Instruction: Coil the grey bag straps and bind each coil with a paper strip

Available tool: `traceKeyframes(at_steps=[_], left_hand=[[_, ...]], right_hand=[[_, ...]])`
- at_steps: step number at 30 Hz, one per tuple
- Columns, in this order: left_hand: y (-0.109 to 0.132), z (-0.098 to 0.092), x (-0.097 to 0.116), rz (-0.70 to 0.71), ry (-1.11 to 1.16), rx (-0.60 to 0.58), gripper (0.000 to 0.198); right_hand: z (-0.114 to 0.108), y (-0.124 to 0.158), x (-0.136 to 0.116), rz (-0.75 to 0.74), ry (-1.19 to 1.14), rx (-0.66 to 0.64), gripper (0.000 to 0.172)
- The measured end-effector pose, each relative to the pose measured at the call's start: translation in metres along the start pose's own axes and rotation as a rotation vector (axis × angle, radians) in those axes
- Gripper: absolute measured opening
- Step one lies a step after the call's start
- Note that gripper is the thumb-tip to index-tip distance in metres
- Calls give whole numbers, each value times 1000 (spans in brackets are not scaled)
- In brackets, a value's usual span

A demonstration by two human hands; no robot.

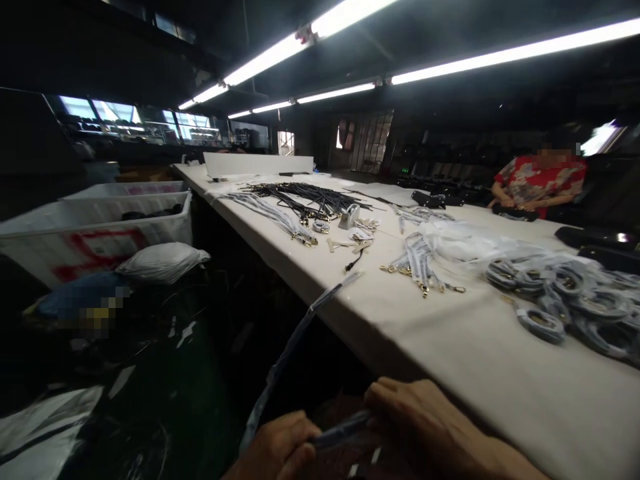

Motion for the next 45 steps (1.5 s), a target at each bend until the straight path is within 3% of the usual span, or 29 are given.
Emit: traceKeyframes(at_steps=[3,7,10,12,15,17,22,25,28,31,35,38,41,43,45], left_hand=[[-36,18,4,25,-77,-33,35],[-84,57,28,130,-15,-147,17],[-104,66,39,121,84,-130,11],[-108,64,29,-7,205,-128,20],[-102,75,11,-166,316,-296,21],[-105,78,11,-122,296,-340,26],[-130,74,42,133,308,-238,34],[-139,63,48,108,418,-252,35],[-139,55,37,7,534,-295,41],[-138,65,30,-51,550,-383,43],[-146,77,45,36,556,-412,51],[-154,74,51,117,442,-371,41],[-158,56,61,327,106,-223,29],[-156,45,73,506,-158,-104,29],[-151,39,85,667,-370,-16,32]], right_hand=[[-3,15,20,36,87,-58,12],[20,22,38,88,168,-158,15],[21,26,57,133,165,-165,12],[8,30,70,152,92,-131,9],[-16,35,79,153,-42,-88,6],[-26,33,71,130,-81,-98,5],[-28,19,53,139,-238,-126,18],[-36,19,63,146,-280,-57,15],[-51,26,75,160,-185,-1,9],[-56,26,76,174,-197,-33,5],[-50,21,67,148,-333,-87,16],[-55,22,74,167,-339,-16,19],[-63,27,91,267,-440,46,52],[-57,29,97,343,-615,5,46],[-39,30,91,351,-820,-113,52]])
Point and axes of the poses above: each hand's wrist, its own y-axis away from the middle knuckle, its own z-axis out of the palm, x = y × z, the point moved 10 cm from there along -y, towards the middle knuckle, and after that the axes turned 6 degrees about y, right-handed, at the moved point
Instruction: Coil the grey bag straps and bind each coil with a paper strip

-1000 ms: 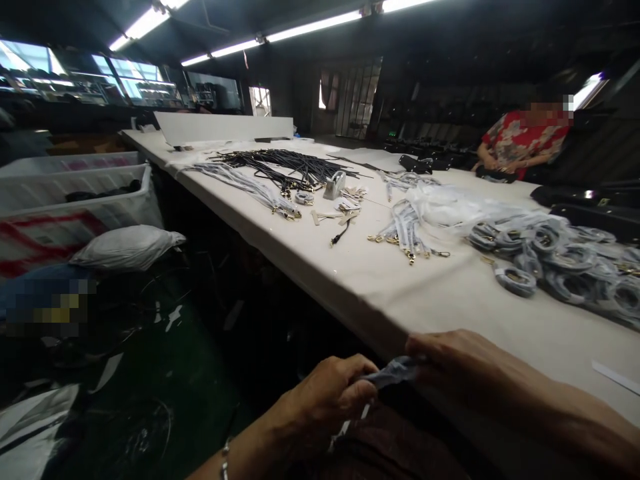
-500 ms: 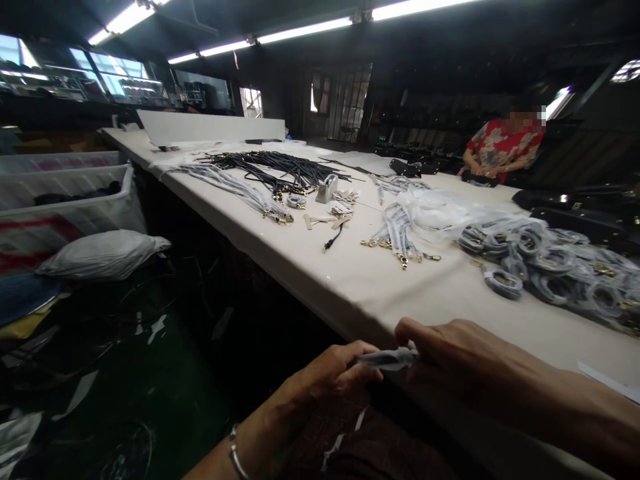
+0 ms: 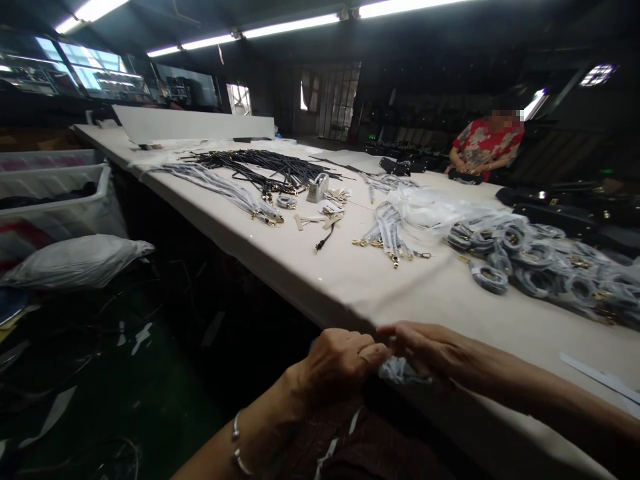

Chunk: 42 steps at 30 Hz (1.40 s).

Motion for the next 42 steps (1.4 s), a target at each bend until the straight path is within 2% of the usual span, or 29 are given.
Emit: traceKeyframes(at_steps=[2,4,7,9,10,11,13,14,15,16,18,19,20,23,25,27,28,29,31,33,35,37,40,42], left_hand=[[-3,-7,5,96,-125,21,30],[-6,-8,5,132,-167,13,26],[-10,-1,3,91,-87,-26,27],[-12,5,-3,-31,143,-49,28],[-11,8,-8,-110,311,-54,33],[-9,11,-14,-197,488,-52,49],[1,17,-31,-359,781,-10,93],[8,20,-41,-423,871,12,106],[15,23,-51,-469,920,26,106],[22,29,-61,-511,946,27,95],[35,49,-76,-582,983,-21,60],[40,60,-80,-617,997,-33,54],[43,70,-83,-656,1009,-18,56],[46,83,-80,-757,1002,132,60],[38,78,-67,-747,963,217,57],[29,65,-53,-706,949,262,55],[26,57,-49,-702,970,272,55],[25,50,-46,-716,1013,268,54],[24,35,-44,-755,1130,225,52],[23,21,-42,-781,1203,145,38],[24,9,-43,-812,1143,37,19],[25,2,-49,-828,975,-65,8],[23,-1,-67,-802,749,-107,3],[22,7,-84,-801,750,-113,10]], right_hand=[[25,0,9,21,-199,-162,58],[47,1,22,63,-435,-264,57],[57,3,32,72,-720,-248,52],[53,6,30,52,-828,-224,45],[50,8,26,35,-872,-212,41],[44,10,22,21,-915,-195,36],[31,11,15,-5,-965,-135,32],[23,10,13,-18,-966,-80,31],[13,10,12,-29,-955,-4,32],[1,8,13,-47,-939,81,33],[-22,6,11,-111,-911,252,31],[-34,5,8,-166,-893,336,29],[-47,5,4,-234,-861,427,25],[-78,9,-4,-416,-702,745,19],[-90,18,-1,-480,-563,997,17],[-89,24,-4,-552,-274,1144,19],[-82,25,-10,-619,-64,1147,24],[-70,22,-17,-693,166,1097,30],[-37,10,-21,-807,558,874,39],[-11,-3,-12,-813,740,635,37],[1,-15,-2,-715,762,490,23],[8,-23,5,-587,735,434,13],[19,-29,20,-386,667,360,23],[30,-31,34,-245,490,218,29]])
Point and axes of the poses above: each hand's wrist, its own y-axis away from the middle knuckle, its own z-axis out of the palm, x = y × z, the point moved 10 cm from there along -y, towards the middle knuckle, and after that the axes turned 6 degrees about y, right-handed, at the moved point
